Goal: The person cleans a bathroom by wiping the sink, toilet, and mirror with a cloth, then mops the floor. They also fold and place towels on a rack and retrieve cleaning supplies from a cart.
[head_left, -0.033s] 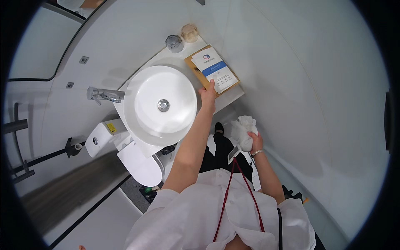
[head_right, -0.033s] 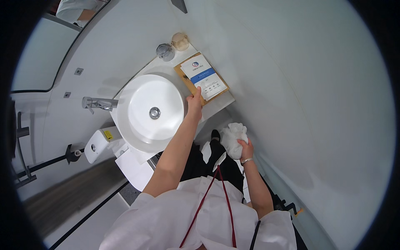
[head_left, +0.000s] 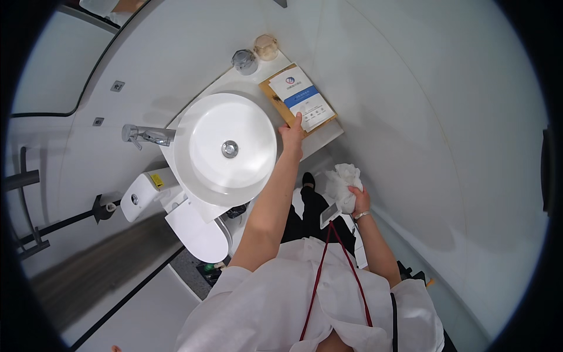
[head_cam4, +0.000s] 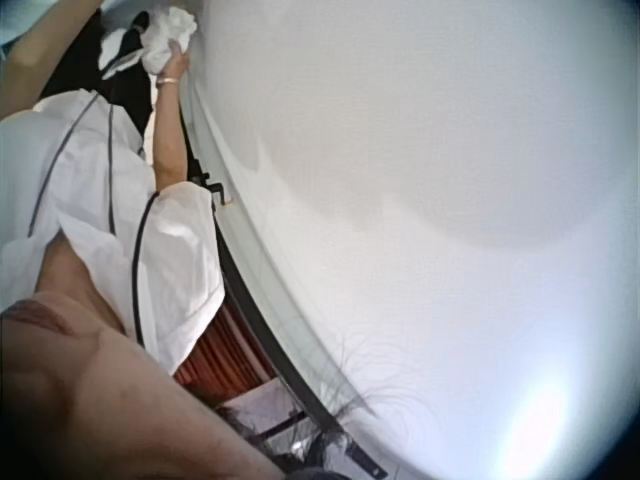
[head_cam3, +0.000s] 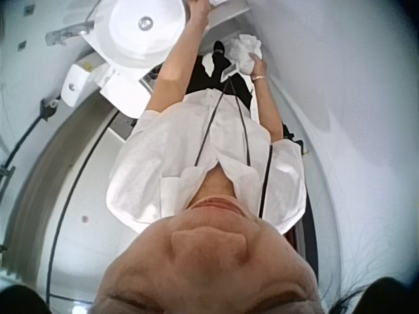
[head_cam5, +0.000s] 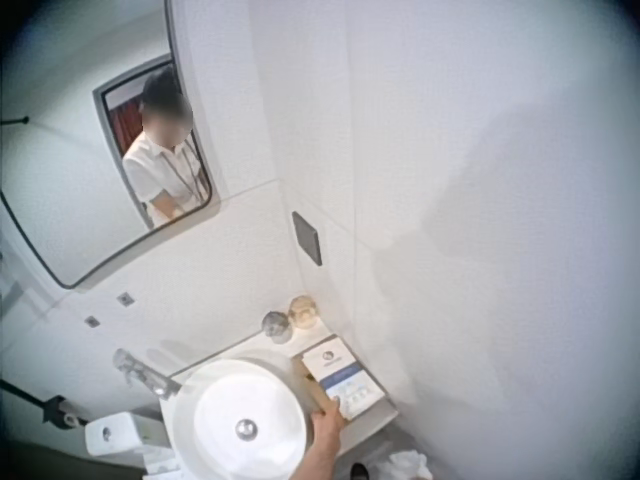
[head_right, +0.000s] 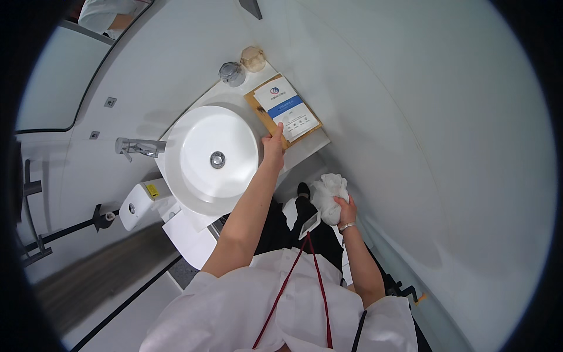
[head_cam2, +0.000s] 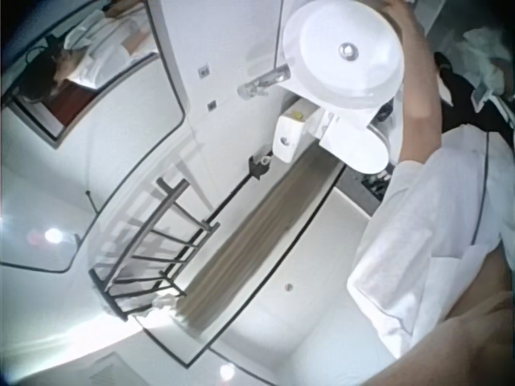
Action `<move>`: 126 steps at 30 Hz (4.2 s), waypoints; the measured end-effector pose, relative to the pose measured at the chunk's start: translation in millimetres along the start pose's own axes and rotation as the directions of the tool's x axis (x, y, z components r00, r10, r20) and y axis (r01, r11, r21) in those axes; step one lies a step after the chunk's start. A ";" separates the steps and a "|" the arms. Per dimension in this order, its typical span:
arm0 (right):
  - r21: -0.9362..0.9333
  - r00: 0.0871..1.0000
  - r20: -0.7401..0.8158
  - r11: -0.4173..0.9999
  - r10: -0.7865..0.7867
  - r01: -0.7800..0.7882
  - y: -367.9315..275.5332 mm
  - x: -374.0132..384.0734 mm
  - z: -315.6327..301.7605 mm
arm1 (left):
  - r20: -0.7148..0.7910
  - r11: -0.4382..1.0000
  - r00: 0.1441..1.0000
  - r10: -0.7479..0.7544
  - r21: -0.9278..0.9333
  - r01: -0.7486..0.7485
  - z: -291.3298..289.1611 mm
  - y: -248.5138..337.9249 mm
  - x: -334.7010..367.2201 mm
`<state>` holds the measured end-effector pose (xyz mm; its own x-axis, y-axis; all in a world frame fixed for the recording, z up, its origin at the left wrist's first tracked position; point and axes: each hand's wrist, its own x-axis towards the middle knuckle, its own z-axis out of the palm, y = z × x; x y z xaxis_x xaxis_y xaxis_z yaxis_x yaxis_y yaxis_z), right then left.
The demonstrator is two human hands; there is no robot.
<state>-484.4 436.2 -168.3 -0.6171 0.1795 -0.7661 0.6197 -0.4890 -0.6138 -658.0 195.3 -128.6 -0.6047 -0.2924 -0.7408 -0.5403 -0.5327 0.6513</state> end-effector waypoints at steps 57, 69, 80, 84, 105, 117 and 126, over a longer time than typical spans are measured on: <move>-0.910 0.973 0.145 0.361 -0.181 0.203 31.2 -61.9 -73.5 | 0.386 0.969 0.920 -0.060 -0.198 0.146 -21.5 -8.5 -0.3; -0.883 0.951 0.244 0.362 -0.191 0.299 -7.9 -36.5 -68.6 | -0.244 0.786 0.857 0.454 0.563 -0.256 14.7 -13.4 6.0; -0.938 0.960 0.249 0.213 -0.129 0.272 -23.1 -35.7 -76.3 | -0.374 0.897 0.875 0.307 0.421 -0.135 22.9 10.3 3.6; -0.944 0.965 0.244 0.201 -0.100 0.260 -21.5 -39.3 -77.0 | -0.458 0.861 0.843 0.281 0.508 -0.011 30.9 21.9 3.1; -0.954 0.974 0.220 0.197 -0.050 0.226 -16.1 -35.6 -74.6 | -0.181 0.726 0.757 0.628 0.486 -0.487 78.3 33.0 -37.1; -0.970 0.970 0.242 0.012 -0.034 0.243 -40.8 -35.5 -77.2 | -0.046 0.696 0.823 0.566 0.562 -0.447 95.6 50.4 -51.9; -0.964 0.963 0.264 -0.016 -0.047 0.264 -50.3 -37.9 -61.3 | -0.110 0.885 0.879 0.464 0.104 -0.455 83.7 33.8 -46.8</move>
<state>-462.5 506.3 -120.1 -0.7518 -0.0294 -0.6587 0.2949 0.8785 -0.3758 -697.0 257.4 -58.2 -0.7182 -0.5914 -0.3666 -0.2638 -0.2562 0.9300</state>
